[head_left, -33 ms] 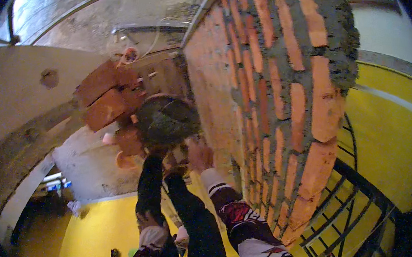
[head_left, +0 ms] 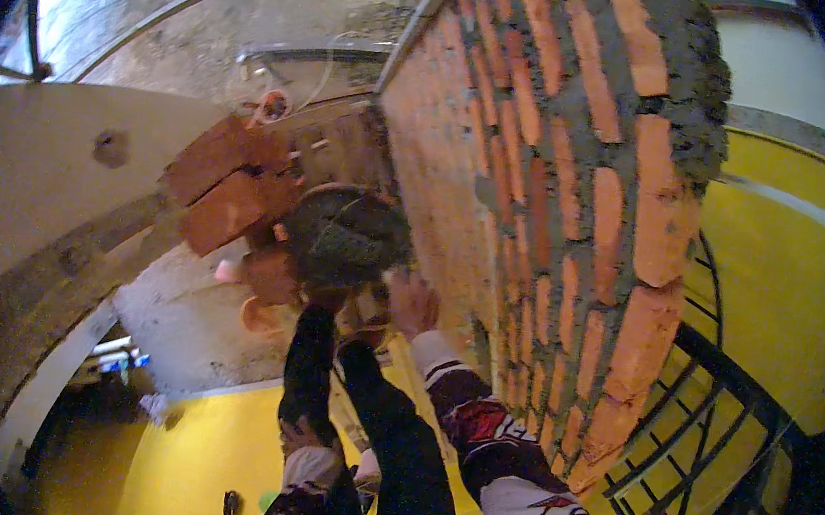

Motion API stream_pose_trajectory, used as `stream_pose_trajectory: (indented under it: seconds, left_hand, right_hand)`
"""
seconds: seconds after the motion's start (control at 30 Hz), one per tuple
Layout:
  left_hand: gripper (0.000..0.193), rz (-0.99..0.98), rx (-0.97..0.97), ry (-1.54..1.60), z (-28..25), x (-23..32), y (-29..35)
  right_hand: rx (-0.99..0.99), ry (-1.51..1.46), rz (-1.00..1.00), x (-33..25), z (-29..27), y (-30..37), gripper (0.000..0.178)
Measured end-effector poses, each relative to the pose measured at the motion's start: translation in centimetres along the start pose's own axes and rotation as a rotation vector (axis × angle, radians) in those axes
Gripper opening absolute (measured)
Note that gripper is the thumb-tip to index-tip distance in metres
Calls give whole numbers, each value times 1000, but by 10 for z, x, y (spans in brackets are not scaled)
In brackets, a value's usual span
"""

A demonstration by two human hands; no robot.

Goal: The person builds a brick wall by repeatedly scooping mortar from a bucket with a trowel, spreading it on the wall, and placing bricks. The person also uses a string line to align the bricks and taps them into position.

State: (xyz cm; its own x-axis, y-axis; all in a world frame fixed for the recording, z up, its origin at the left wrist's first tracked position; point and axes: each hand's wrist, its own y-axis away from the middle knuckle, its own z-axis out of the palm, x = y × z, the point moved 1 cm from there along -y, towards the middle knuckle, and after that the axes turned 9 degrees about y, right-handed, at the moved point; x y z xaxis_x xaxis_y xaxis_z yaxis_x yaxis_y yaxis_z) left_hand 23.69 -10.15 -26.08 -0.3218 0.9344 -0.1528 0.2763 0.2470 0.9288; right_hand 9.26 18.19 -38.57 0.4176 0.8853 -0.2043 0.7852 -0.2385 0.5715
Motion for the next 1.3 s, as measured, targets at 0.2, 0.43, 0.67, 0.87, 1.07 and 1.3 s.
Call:
stream_pose_trajectory:
  seconds: [0.2,0.43,0.67,0.87,1.07,1.3]
  left_hand:
    - [93,57,144,24,9,-5,3]
    - [90,19,81,-64,-4,11,9]
    - [86,50,102,-107,-10,15,16]
    - [89,66,127,-129,-6,6,10]
    - [90,121,285,-146,10,2,5]
    - [89,28,90,-63,-6,12,7]
  right_hand:
    - [-126,165,129,24,-30,22,42]
    - [-307,-32,190,0,-3,-26,38]
    - [-319,-590,111,9,30,-36,43]
    - [73,27,-21,4,21,-6,43]
    - [-106,73,160,19,-33,18,35]
    - [-313,-120,139,10,-4,-28,36]
